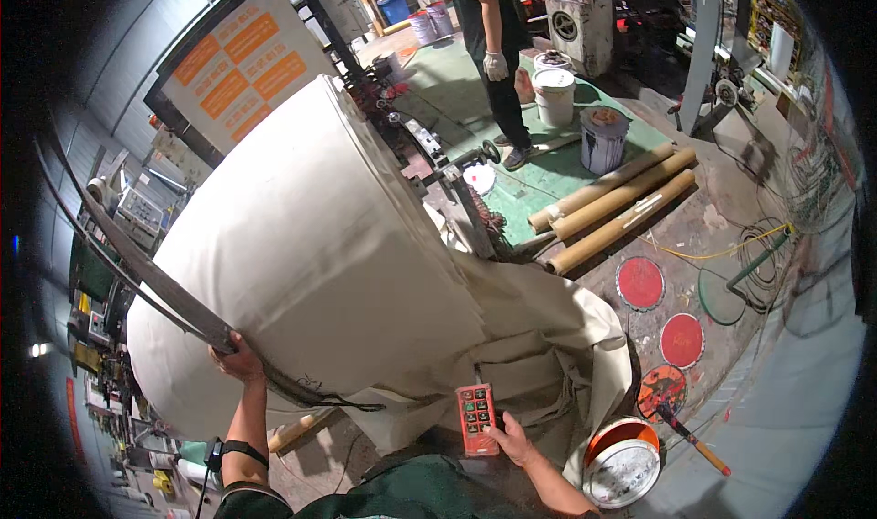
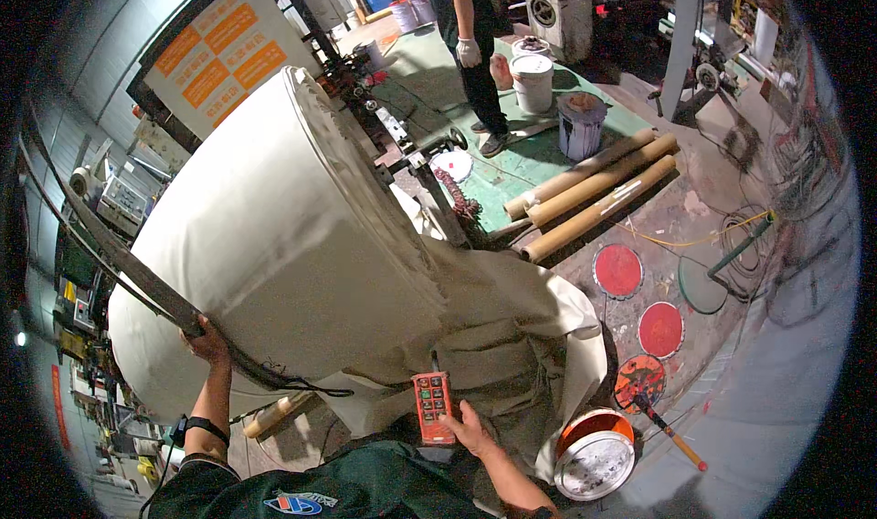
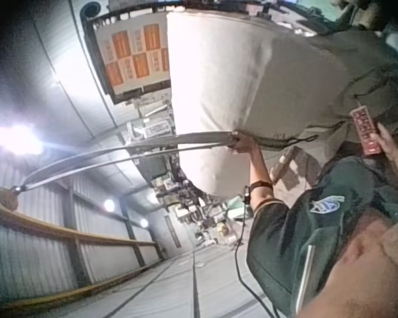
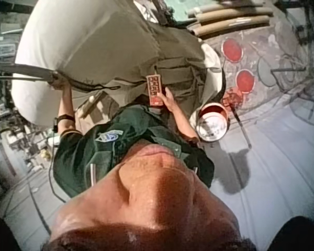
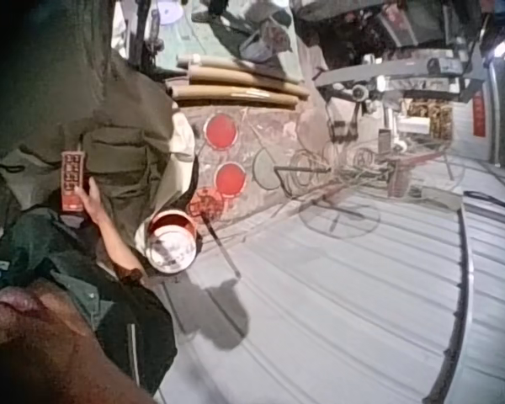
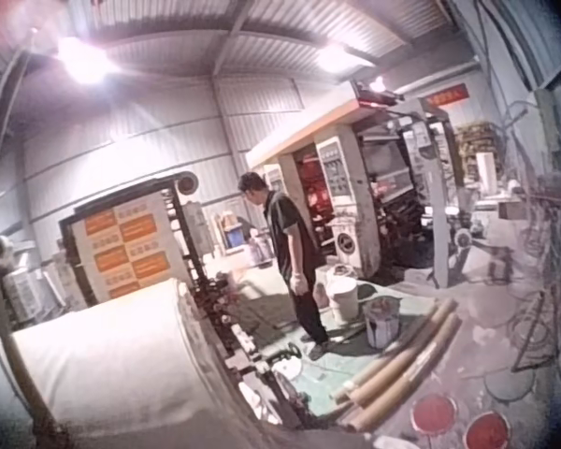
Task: The worker uses a hoist and remote to lift a large white roll of material and mount it onto a machine.
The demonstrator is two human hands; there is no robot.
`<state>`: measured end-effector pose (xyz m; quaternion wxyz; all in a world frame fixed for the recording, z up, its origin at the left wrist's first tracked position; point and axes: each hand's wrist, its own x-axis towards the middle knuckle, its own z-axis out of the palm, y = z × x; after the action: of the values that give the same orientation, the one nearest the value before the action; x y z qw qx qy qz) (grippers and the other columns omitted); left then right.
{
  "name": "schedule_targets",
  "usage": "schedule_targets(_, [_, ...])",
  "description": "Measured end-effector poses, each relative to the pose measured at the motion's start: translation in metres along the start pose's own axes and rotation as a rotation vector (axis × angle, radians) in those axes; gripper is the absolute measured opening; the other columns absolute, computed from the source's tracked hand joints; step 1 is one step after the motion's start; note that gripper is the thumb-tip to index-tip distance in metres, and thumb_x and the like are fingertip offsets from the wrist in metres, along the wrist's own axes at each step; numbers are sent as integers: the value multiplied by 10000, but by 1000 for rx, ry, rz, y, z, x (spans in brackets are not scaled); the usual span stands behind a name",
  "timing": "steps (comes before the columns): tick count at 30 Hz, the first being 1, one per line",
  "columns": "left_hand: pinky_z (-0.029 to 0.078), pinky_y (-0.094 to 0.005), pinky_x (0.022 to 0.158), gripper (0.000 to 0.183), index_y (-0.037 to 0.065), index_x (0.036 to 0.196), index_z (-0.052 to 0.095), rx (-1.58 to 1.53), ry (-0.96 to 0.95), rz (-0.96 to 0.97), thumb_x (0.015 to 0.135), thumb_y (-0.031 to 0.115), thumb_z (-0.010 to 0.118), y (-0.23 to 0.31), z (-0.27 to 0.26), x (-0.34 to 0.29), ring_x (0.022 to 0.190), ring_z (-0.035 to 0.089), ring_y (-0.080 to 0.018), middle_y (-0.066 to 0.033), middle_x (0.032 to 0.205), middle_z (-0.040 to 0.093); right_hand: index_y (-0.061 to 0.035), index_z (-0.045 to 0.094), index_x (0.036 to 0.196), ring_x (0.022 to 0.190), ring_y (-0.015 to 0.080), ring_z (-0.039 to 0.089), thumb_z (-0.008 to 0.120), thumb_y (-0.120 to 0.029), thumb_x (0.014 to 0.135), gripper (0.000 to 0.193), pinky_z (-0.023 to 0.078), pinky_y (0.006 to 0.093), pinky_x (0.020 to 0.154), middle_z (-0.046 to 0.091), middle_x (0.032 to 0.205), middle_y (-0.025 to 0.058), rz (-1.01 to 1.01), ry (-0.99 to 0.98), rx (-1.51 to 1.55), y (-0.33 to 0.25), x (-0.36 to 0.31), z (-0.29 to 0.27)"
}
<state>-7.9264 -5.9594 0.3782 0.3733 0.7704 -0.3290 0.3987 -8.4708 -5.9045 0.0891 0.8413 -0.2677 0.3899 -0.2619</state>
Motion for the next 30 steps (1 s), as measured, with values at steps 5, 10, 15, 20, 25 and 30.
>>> schedule_targets(5, [426,-526,928,533,-20,1200,573,21,57,6,807,301,735,-6,6,-2,1081,549,-452,-238,1150,606,134,85,1511,1487,355,159,785,-471,823,1153,163,437,1198,132,1594,303,-27,-29,18,5,4,-4])
schedule_targets(10, [424,-522,939,549,-21,1231,553,-30,33,-15,815,287,734,-3,5,-4,1088,550,-444,-239,1176,592,133,106,1510,1486,351,163,789,-460,823,1136,179,425,1194,158,1587,303,-28,0,-34,-5,0,0])
schedule_targets(15, [421,-523,945,525,-29,1222,551,-86,20,-75,831,279,718,-3,2,-4,1093,543,-440,-237,1170,586,133,126,1508,1485,348,174,784,-470,824,1125,196,414,1190,169,1583,304,-31,-87,-41,-25,-6,9])
schedule_targets(20, [421,-526,943,498,-21,1204,562,-71,-13,-9,853,308,691,-9,7,-3,1093,538,-442,-238,1164,582,147,121,1502,1484,355,177,789,-459,819,1131,186,418,1195,167,1582,309,-58,-27,-30,-1,5,0])
schedule_targets(25, [423,-529,939,505,-16,1200,565,-16,34,15,856,332,688,-7,6,-4,1083,543,-448,-240,1148,586,153,105,1499,1487,356,165,787,-444,825,1129,171,416,1199,156,1585,310,-51,-21,-33,-3,4,2])
schedule_targets(30, [449,-527,896,496,-15,1176,581,27,72,39,856,349,686,-8,8,-5,1027,573,-445,-234,1135,592,147,98,1503,1492,355,149,779,-433,836,1115,163,413,1201,131,1591,311,-59,-41,-49,4,3,-5])
